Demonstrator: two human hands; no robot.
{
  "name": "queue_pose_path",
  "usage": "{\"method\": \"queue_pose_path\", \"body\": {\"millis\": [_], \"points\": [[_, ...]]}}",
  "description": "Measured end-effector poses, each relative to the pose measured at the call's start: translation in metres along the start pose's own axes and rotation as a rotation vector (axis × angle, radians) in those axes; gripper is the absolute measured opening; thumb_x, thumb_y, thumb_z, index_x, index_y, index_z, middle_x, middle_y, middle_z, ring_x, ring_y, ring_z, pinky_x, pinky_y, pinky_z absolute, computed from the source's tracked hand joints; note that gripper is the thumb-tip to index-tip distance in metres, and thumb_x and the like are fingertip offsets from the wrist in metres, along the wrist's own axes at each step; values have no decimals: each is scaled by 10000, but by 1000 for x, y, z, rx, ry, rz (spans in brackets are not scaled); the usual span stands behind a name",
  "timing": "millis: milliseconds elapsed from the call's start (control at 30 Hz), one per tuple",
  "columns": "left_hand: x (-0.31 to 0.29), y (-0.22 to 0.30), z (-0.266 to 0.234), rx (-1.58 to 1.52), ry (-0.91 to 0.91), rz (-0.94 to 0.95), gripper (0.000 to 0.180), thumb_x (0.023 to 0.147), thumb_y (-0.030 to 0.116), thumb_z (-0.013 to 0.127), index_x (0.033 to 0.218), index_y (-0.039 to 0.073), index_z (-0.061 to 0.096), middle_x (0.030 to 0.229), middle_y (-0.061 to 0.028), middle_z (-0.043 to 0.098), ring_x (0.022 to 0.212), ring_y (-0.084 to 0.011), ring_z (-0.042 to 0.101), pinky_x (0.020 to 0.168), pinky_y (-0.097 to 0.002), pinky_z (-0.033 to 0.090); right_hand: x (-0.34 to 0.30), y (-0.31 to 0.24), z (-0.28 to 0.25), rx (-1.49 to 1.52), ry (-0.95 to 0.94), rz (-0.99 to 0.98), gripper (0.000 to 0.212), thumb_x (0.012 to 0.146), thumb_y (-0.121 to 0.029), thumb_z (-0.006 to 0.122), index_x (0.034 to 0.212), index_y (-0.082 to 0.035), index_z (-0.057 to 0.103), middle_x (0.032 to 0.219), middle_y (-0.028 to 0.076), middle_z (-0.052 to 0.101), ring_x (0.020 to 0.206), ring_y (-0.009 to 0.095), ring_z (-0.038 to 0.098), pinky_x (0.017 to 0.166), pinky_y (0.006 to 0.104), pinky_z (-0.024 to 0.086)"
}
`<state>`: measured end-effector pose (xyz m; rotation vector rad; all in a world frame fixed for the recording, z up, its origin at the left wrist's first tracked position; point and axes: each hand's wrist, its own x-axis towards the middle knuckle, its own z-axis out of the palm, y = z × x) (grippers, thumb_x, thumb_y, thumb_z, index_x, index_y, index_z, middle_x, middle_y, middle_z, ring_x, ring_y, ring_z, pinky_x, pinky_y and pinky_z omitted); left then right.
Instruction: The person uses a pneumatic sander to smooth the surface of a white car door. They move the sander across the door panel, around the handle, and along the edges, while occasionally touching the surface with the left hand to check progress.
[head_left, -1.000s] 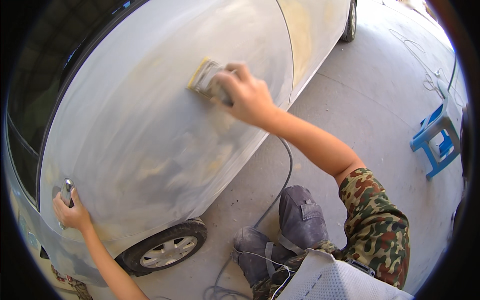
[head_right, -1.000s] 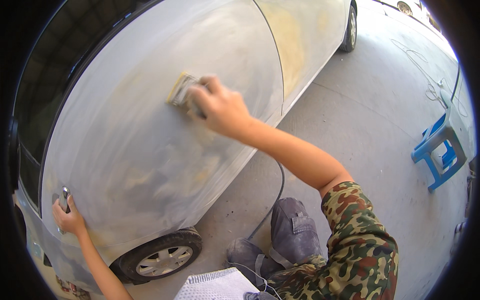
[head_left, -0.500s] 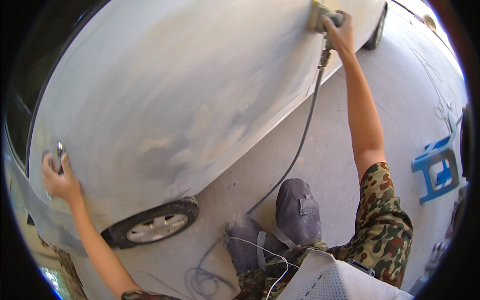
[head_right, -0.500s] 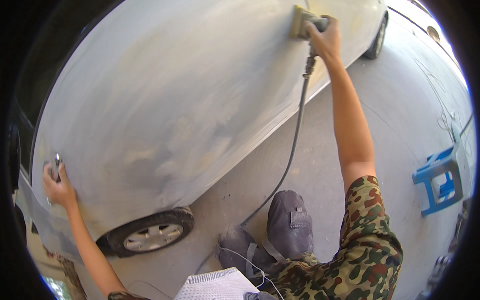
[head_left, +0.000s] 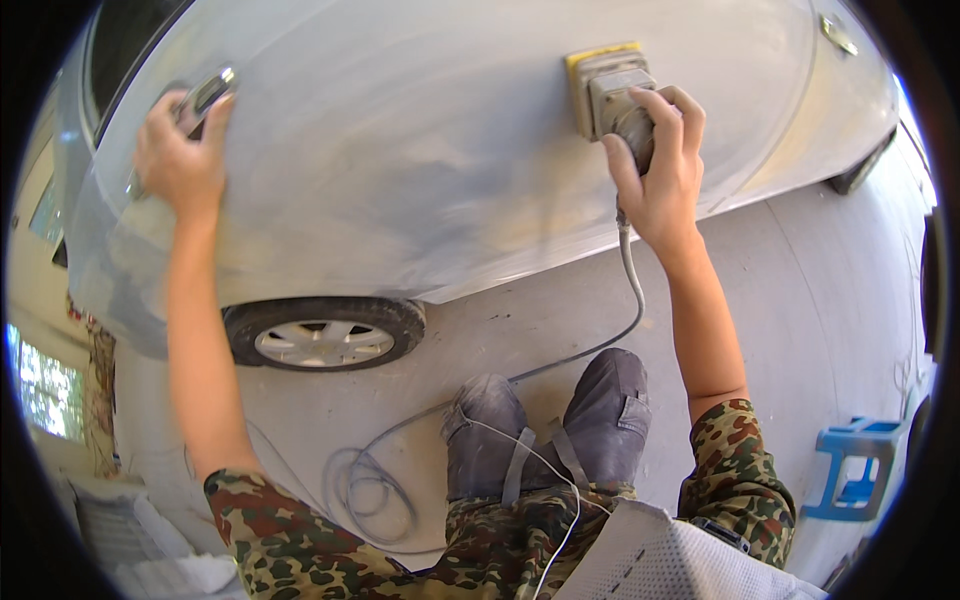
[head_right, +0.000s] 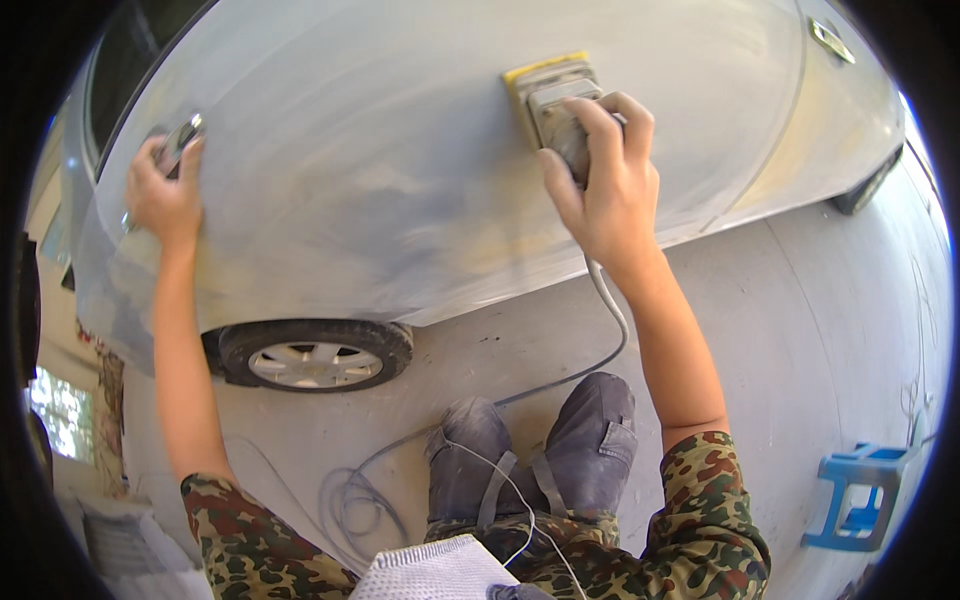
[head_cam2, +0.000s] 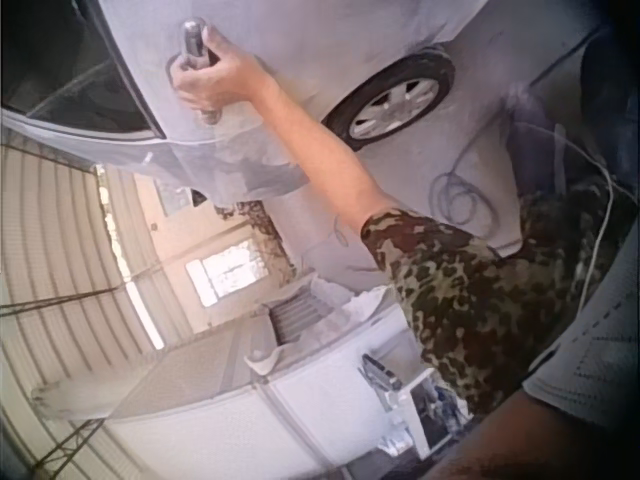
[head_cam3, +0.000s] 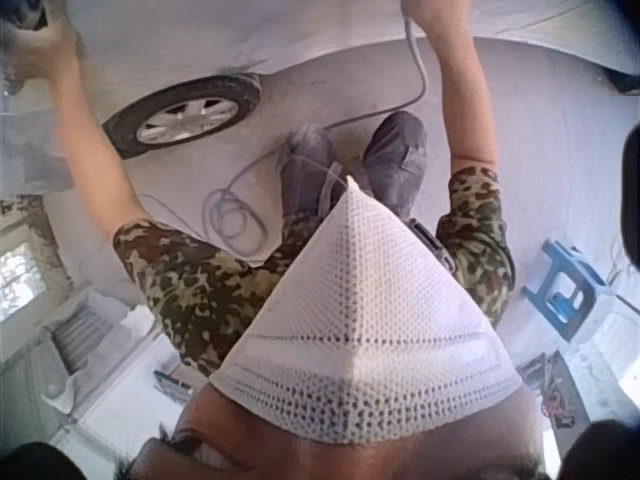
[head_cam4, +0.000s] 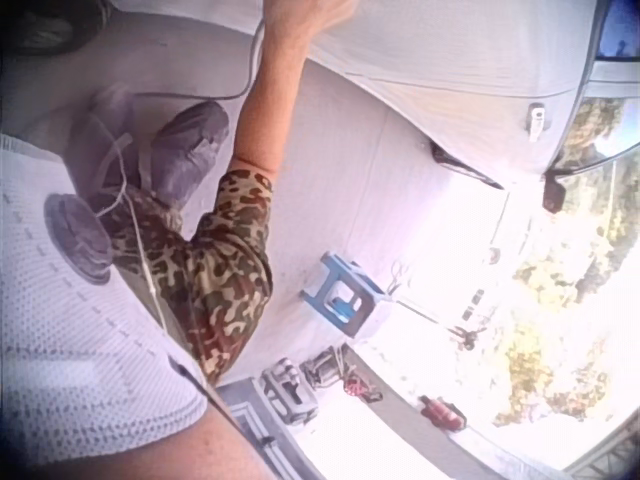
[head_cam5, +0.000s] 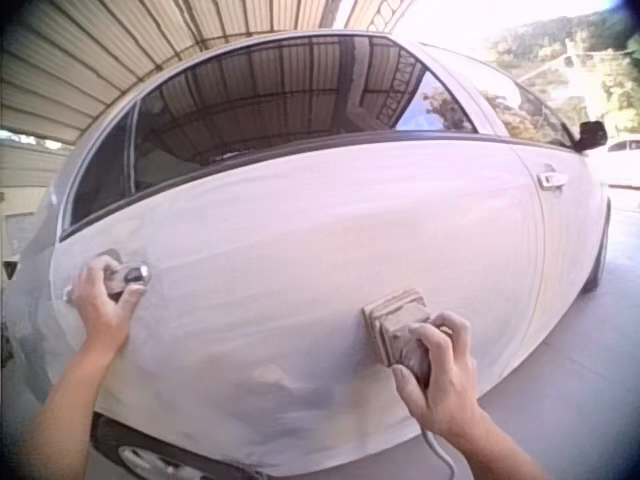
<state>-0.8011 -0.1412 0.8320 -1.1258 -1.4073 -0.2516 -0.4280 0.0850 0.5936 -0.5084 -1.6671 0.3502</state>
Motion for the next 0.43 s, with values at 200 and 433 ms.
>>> {"method": "queue_pose_path", "body": {"millis": [200,433], "points": [[-22,-56,1,23,-64,-17,616,811,693,769,1094,157,655,897,14,689,921,-263,651,908,-455,455,-5,-137,111,50,-92,-130,551,778,-227,870,1279,-192,642,1253,131,540,908,296,690,626,397,603],[-56,-123,15,-4,-113,-8,670,825,733,726,1082,117,668,850,13,695,891,-258,665,858,-451,479,-54,-281,257,111,-246,-263,537,761,-242,849,1255,-247,639,1240,130,557,900,302,679,577,381,599]]}}
